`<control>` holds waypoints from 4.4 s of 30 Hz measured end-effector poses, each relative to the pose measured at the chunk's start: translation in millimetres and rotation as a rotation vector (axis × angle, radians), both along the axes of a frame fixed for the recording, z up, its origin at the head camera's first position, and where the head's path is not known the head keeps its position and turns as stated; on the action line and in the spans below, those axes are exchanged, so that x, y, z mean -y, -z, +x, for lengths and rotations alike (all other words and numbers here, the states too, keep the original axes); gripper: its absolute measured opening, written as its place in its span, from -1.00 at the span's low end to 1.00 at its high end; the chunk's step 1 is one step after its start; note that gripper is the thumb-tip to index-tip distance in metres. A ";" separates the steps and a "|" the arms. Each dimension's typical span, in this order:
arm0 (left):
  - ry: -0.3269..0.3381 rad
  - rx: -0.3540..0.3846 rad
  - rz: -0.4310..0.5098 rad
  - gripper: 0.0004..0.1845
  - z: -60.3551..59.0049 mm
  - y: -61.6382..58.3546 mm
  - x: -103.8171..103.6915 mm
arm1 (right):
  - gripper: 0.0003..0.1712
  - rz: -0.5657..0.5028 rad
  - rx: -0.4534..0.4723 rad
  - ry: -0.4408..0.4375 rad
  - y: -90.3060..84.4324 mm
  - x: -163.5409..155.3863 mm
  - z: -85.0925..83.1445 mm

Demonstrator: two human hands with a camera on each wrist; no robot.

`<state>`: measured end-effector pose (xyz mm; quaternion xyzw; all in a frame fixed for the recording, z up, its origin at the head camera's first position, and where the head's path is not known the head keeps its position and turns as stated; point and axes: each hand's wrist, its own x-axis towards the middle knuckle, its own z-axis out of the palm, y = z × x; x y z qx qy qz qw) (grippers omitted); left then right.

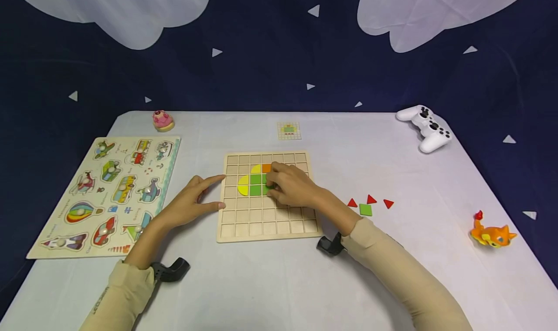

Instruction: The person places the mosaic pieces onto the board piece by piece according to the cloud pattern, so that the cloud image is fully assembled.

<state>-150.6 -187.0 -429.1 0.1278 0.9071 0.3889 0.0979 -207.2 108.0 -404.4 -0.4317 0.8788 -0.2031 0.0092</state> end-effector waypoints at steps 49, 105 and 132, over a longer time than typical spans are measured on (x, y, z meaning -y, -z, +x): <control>0.006 0.000 -0.004 -0.19 0.8 -1.9 -0.7 | -0.69 0.050 -0.149 0.344 -2.7 -197.8 66.5; 0.010 -0.004 -0.001 -0.20 -0.8 1.0 0.8 | -0.80 -0.024 -0.061 0.108 -6.5 -79.5 23.5; -0.001 0.002 -0.002 -0.20 -0.2 -1.8 -1.1 | -0.78 0.018 -0.024 0.055 -4.8 -29.4 4.0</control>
